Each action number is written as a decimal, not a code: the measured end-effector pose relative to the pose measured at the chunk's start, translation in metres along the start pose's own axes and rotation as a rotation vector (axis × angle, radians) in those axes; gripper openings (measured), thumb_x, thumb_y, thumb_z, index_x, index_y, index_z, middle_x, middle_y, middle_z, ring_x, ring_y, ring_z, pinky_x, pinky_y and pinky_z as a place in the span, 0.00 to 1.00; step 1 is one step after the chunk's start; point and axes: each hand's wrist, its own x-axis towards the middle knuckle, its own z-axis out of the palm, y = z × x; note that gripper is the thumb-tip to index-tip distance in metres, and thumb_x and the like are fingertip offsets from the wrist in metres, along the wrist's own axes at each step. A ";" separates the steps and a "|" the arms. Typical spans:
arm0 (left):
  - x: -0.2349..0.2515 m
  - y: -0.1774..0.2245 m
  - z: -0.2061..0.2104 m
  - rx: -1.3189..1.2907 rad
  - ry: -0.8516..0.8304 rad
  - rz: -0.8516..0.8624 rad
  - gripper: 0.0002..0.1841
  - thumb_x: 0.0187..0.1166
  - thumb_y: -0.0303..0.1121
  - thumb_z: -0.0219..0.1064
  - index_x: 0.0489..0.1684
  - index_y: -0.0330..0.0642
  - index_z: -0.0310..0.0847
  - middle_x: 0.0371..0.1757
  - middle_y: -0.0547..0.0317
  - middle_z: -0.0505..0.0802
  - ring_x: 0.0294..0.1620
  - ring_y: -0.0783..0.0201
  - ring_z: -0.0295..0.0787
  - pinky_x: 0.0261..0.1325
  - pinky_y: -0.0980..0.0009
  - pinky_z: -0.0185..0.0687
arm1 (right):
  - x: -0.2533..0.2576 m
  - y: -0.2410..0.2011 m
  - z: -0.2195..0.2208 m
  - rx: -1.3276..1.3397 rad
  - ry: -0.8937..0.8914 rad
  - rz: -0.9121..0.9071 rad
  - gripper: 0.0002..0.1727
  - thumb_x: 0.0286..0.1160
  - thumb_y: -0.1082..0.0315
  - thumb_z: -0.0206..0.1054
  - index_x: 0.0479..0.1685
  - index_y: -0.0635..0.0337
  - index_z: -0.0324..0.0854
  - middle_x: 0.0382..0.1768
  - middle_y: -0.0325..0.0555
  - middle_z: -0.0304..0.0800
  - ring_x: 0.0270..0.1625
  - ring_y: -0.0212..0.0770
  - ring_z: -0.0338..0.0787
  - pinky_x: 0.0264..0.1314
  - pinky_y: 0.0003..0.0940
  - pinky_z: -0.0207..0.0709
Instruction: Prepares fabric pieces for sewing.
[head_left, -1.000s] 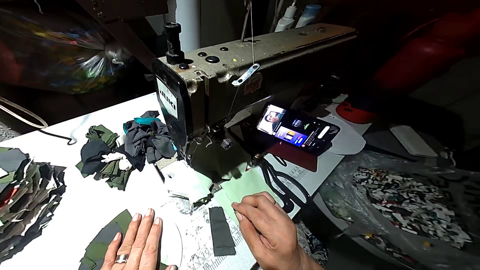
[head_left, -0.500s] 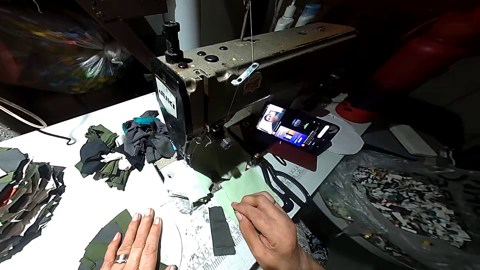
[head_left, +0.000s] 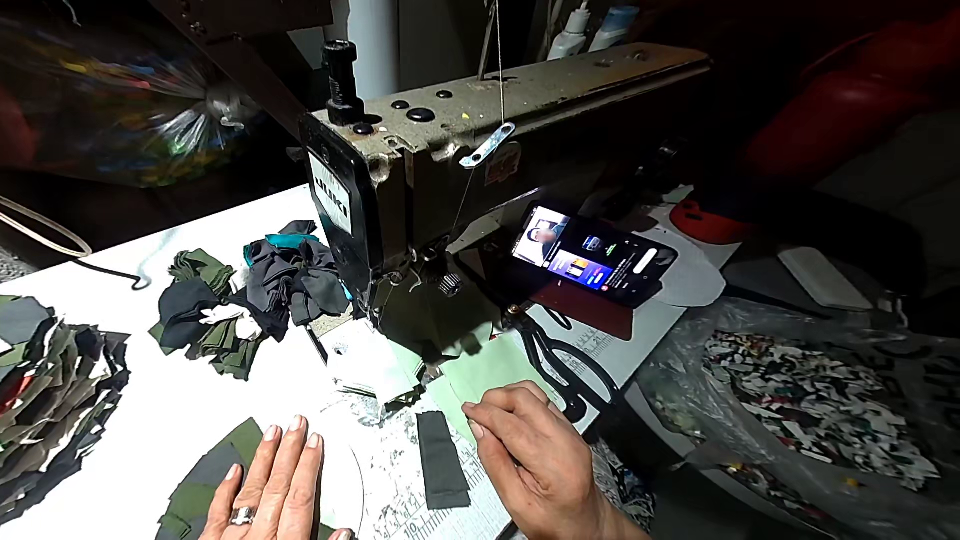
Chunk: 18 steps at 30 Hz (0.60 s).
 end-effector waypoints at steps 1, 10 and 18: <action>0.000 0.000 0.000 0.000 -0.003 -0.001 0.40 0.89 0.55 0.46 0.90 0.28 0.56 0.90 0.29 0.61 0.91 0.30 0.54 0.87 0.32 0.45 | 0.000 0.000 0.000 0.000 0.000 0.000 0.12 0.81 0.67 0.62 0.47 0.54 0.92 0.39 0.39 0.88 0.48 0.32 0.85 0.51 0.24 0.79; 0.000 0.000 0.000 -0.002 0.005 0.004 0.40 0.89 0.55 0.47 0.90 0.29 0.57 0.91 0.31 0.61 0.91 0.31 0.54 0.87 0.32 0.45 | 0.000 0.000 0.000 -0.001 -0.004 -0.002 0.11 0.81 0.67 0.62 0.46 0.54 0.93 0.38 0.39 0.87 0.48 0.32 0.85 0.51 0.24 0.79; 0.000 -0.001 0.001 -0.008 -0.006 0.022 0.40 0.89 0.55 0.47 0.90 0.29 0.56 0.91 0.31 0.61 0.91 0.32 0.54 0.87 0.33 0.45 | 0.001 0.000 0.000 0.004 -0.006 -0.004 0.11 0.81 0.67 0.63 0.47 0.55 0.93 0.38 0.39 0.87 0.47 0.32 0.84 0.50 0.24 0.79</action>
